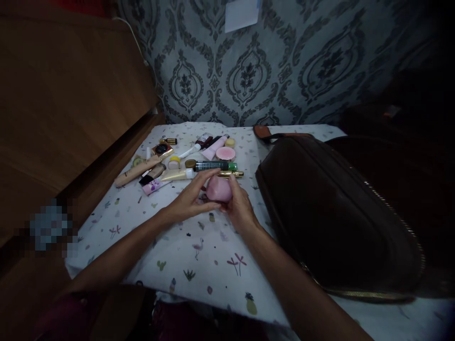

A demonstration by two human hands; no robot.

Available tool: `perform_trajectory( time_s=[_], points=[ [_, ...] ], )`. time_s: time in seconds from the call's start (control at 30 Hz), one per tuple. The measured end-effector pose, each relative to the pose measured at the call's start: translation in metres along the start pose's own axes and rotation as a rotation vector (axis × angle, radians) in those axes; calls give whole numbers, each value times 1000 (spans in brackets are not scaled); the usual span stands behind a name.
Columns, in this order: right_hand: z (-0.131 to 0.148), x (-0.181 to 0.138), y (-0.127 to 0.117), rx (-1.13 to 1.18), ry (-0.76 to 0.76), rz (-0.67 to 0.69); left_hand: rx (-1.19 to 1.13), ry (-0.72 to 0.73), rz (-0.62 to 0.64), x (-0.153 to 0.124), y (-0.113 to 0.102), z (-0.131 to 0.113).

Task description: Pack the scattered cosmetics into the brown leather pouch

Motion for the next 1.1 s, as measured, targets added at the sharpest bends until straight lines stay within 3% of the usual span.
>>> perform_trajectory(
  time_s=[0.17,0.43,0.67,0.93,1.1],
  points=[
    [3,-3,2,-11,-24,10,-4,-208,-138,-1,4,9],
    [2,-3,2,30,171,-14,6,40,-45,2,-6,-4],
    [3,-7,8,101,124,-10,-96,-153,-106,-2,7,7],
    [14,-15,16,143,414,-62,-245,-156,-39,-1,3,-1],
    [6,-17,16,153,358,-79,-396,-230,-53,-2,11,7]
  ],
)
Point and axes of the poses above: each hand's wrist, its own x-axis towards the middle knuckle, its own y-axis out of the palm, z = x × y, the point moved 3 cm from there along x, towards the middle knuckle, and after that the axes turned 11 degrees about -y, right-handed, at the moved point
